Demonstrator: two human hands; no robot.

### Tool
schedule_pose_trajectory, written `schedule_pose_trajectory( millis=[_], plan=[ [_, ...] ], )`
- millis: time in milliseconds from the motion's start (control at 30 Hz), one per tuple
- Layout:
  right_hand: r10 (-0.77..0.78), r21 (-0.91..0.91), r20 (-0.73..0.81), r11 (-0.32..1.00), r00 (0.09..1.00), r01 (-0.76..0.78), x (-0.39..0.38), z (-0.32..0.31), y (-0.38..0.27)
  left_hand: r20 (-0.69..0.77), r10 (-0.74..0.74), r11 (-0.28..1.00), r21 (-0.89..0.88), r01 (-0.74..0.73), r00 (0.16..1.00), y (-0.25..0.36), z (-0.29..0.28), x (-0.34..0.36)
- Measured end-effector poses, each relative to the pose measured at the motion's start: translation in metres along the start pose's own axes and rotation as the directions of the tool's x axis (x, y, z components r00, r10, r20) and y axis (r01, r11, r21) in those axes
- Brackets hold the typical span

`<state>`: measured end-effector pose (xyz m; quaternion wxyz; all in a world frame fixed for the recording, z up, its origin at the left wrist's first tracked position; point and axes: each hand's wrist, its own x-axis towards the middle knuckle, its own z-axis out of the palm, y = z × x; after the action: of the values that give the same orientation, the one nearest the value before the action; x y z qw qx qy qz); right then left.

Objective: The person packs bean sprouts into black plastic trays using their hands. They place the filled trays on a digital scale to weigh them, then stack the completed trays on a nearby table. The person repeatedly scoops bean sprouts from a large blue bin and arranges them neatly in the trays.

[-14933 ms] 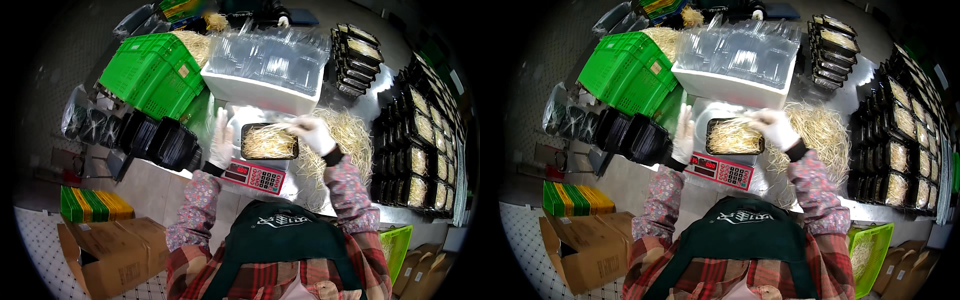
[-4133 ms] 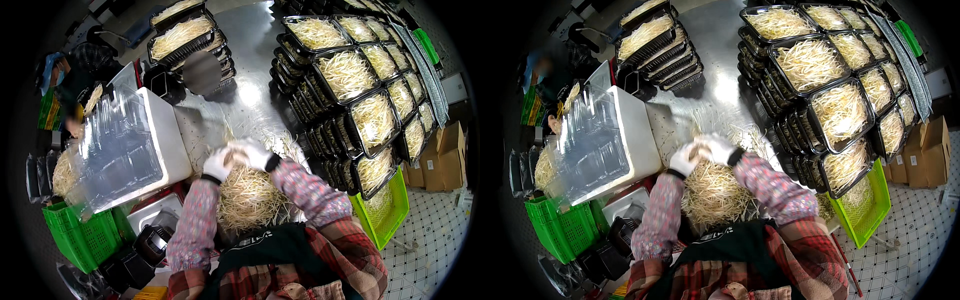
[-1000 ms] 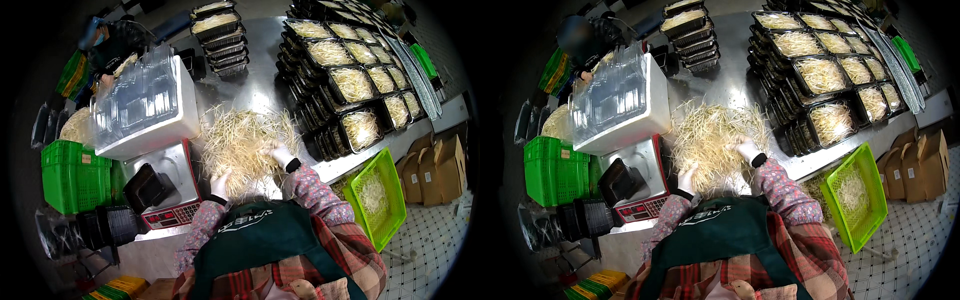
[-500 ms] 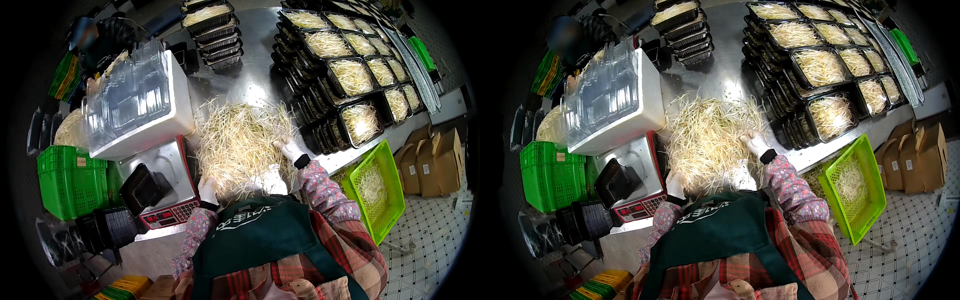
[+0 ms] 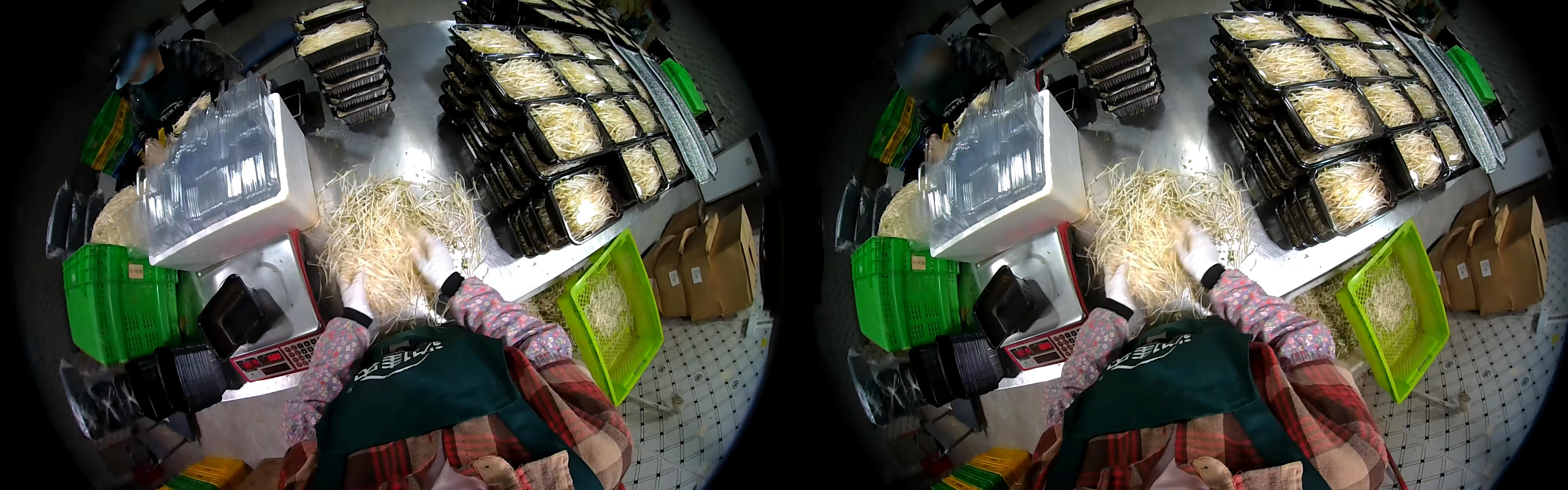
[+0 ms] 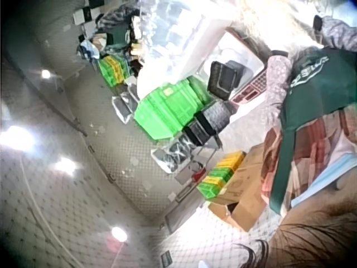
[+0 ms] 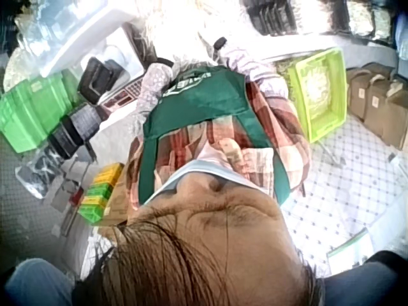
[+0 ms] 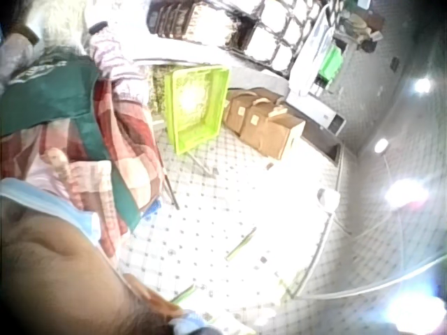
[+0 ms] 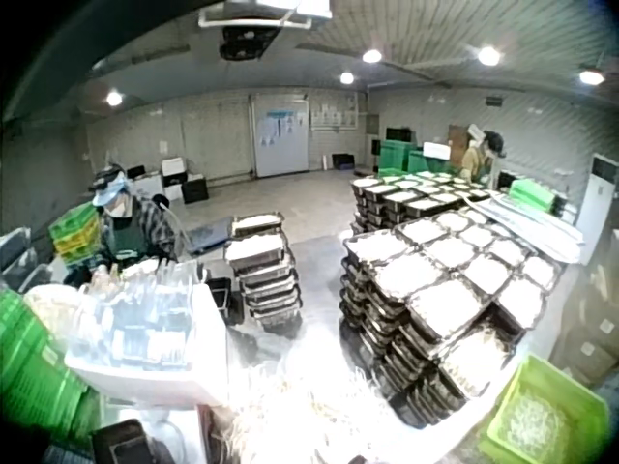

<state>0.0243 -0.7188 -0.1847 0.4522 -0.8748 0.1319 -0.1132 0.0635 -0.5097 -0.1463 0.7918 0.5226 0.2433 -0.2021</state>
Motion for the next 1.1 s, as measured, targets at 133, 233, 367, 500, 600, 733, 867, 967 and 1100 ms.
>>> schedule_pose_trajectory(
  millis=[133, 233, 367, 500, 600, 733, 867, 967, 1100],
  plan=[
    [-0.002, 0.187, 0.238, 0.981, 0.971, -0.044, 0.006, -0.001, -0.059, 0.004, 0.056, 0.998, -0.042, -0.055, 0.998, -0.011, 0.025, -0.007],
    [-0.184, 0.353, 0.352, 0.934, 0.917, 0.052, 0.024, -0.043, -0.102, 0.258, 0.014, 0.941, -0.331, 0.075, 0.966, -0.004, 0.001, -0.043],
    [-0.166, -0.033, 0.539, 0.975, 0.826, 0.218, 0.059, -0.052, -0.096, 0.228, -0.367, 0.921, -0.047, 0.386, 0.902, -0.006, -0.039, -0.059],
    [-0.072, -0.504, 0.368, 0.822, 0.927, 0.264, 0.117, -0.049, -0.096, 0.190, -0.438, 0.895, 0.002, 0.445, 0.879, 0.005, -0.051, -0.071],
    [-0.063, -0.473, 0.428, 0.835, 0.902, 0.282, 0.134, -0.021, -0.059, 0.161, -0.436, 0.900, 0.059, 0.433, 0.885, 0.009, -0.045, -0.074],
    [-0.125, -0.199, 0.602, 0.933, 0.788, 0.299, 0.085, -0.005, -0.070, 0.199, -0.431, 0.898, -0.003, 0.441, 0.880, -0.004, -0.066, -0.064],
    [0.016, 0.004, 0.552, 1.000, 0.834, -0.022, 0.088, -0.070, -0.086, 0.149, -0.423, 0.901, -0.031, 0.432, 0.894, -0.009, -0.067, -0.063],
    [0.224, -0.646, 0.017, 0.746, 0.974, -0.160, 0.123, -0.120, -0.063, 0.156, -0.427, 0.900, -0.020, 0.435, 0.891, -0.005, -0.063, -0.063],
    [0.301, -0.402, 0.147, 0.888, 0.942, -0.221, 0.112, -0.121, 0.031, 0.190, -0.450, 0.888, -0.010, 0.460, 0.872, -0.007, -0.066, -0.056]
  ],
)
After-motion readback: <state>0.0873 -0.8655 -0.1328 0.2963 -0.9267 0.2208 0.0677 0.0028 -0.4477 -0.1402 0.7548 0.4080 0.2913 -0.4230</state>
